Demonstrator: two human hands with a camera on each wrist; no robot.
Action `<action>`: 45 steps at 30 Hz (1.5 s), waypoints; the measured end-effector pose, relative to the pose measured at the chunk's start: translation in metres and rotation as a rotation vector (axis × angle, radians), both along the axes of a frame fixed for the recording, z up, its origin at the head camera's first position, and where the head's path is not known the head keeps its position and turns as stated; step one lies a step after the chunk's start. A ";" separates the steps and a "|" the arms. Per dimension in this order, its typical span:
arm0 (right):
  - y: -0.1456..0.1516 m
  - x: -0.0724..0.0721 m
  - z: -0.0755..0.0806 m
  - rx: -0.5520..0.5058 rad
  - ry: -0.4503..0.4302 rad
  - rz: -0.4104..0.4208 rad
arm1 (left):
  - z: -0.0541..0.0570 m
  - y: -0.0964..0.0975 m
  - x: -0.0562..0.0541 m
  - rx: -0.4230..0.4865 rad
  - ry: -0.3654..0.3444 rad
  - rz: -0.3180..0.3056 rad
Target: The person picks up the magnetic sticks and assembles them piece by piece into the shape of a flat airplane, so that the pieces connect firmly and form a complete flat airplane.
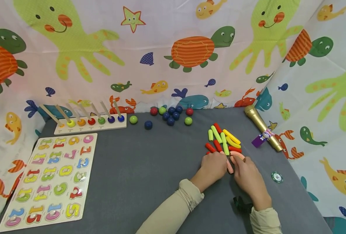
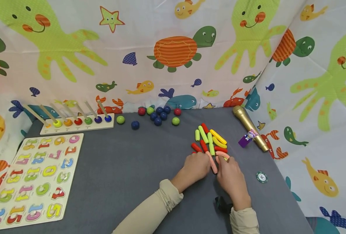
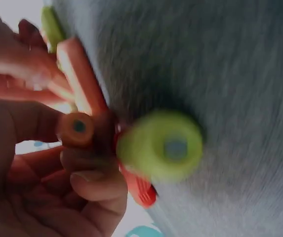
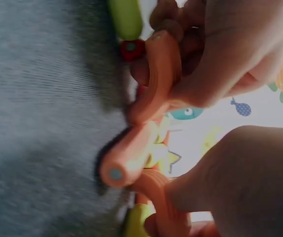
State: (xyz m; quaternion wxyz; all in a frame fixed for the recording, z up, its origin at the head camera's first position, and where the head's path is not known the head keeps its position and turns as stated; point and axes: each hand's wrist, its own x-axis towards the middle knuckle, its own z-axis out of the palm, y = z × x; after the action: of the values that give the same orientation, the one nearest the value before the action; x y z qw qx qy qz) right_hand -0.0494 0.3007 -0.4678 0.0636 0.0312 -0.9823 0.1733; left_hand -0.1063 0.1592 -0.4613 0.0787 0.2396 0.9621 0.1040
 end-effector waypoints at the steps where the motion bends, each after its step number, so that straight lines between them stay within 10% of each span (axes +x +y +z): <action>1: 0.001 -0.001 0.002 -0.001 -0.010 0.002 | 0.001 -0.002 -0.004 0.051 -0.071 0.018; 8: 0.004 0.003 0.014 -0.061 -0.061 -0.042 | -0.005 -0.038 -0.030 0.786 -0.533 0.098; 13: 0.000 0.002 0.026 -0.341 0.007 -0.130 | 0.012 -0.078 -0.036 1.196 -0.792 0.089; 22: -0.036 -0.024 0.054 -0.881 -0.173 -0.078 | 0.031 -0.143 -0.033 1.117 -0.646 0.113; 31: -0.087 -0.043 0.055 -0.936 -0.292 0.194 | 0.030 -0.183 -0.010 1.003 -0.462 0.110; 45: -0.132 -0.042 0.038 -0.652 -0.352 0.454 | 0.013 -0.242 0.021 1.026 -0.396 0.162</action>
State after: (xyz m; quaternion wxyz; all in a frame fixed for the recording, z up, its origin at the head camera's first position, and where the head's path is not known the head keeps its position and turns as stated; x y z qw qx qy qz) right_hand -0.0918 0.1688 -0.4294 -0.1381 0.1947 -0.8403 0.4867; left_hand -0.0855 -0.0826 -0.4484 0.1232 0.1485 0.7703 0.6078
